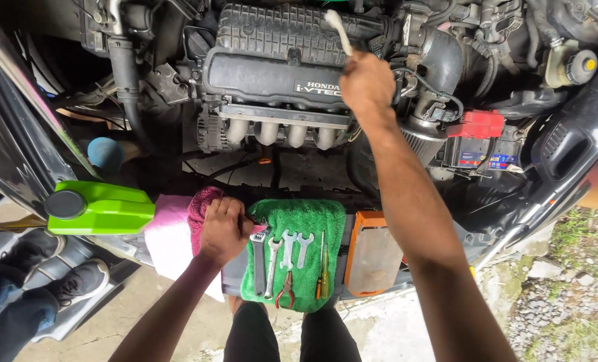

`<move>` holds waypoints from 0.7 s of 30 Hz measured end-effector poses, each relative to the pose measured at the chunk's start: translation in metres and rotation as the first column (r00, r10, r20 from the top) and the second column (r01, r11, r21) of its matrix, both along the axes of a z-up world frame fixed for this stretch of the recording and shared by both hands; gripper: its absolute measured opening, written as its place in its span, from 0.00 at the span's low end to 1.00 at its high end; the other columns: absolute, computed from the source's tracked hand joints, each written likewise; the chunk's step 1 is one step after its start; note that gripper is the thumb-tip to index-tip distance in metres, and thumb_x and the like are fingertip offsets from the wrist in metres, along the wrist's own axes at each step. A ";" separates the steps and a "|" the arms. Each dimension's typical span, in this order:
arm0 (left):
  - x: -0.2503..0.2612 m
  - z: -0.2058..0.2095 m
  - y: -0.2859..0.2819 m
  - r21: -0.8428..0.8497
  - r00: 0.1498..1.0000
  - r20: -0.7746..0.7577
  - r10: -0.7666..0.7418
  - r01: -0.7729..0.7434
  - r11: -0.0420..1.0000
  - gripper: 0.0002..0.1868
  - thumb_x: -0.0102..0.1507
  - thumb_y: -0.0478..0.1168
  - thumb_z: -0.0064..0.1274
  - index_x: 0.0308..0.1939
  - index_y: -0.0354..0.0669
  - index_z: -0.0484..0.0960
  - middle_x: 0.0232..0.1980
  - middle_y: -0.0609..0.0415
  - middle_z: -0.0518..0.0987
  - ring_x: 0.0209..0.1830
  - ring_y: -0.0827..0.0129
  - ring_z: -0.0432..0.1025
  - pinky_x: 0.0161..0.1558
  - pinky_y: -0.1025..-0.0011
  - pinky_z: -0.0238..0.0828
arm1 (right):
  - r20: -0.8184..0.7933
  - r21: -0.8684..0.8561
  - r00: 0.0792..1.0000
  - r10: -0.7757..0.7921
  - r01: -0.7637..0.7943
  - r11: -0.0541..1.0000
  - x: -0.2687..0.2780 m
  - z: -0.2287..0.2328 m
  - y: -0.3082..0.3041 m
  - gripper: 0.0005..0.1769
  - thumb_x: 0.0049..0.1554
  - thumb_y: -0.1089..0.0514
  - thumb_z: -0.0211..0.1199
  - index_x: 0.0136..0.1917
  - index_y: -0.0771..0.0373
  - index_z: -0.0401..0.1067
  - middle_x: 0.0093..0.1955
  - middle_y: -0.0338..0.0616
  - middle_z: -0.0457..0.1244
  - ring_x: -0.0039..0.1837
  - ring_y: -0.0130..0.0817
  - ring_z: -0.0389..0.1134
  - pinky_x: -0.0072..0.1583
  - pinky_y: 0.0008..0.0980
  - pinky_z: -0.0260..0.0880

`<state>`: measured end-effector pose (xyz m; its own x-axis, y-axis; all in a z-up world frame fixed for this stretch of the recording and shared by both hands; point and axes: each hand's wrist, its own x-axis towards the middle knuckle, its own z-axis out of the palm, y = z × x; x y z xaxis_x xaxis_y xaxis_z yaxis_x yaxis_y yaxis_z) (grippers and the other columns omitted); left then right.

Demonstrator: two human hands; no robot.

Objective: The person cleans a car engine using a rag and a toothbrush. They wipe the engine cover and surrounding areas with a pink rag, then use a toothbrush to scrub the engine cover and crevices.

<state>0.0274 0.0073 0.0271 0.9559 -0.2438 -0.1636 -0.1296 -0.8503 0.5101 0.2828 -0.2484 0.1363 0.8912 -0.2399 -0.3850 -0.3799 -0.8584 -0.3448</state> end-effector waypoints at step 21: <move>0.000 -0.001 -0.006 -0.038 0.986 0.161 0.044 -0.039 0.999 0.08 0.55 0.43 0.38 0.29 0.44 0.68 0.29 0.51 0.69 0.30 0.61 0.59 0.35 0.65 0.59 | -0.149 -0.142 0.975 0.167 -0.188 0.972 0.006 0.031 -0.053 0.19 0.56 0.60 0.55 0.57 0.39 0.72 0.61 0.29 0.62 0.56 0.28 0.60 0.71 0.51 0.44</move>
<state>0.0279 0.0010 0.0260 0.9785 -0.2061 0.0021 -0.1778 -0.8387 0.5148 0.2888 -0.3017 0.1675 0.8673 -0.1481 -0.4753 -0.2504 -0.9550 -0.1592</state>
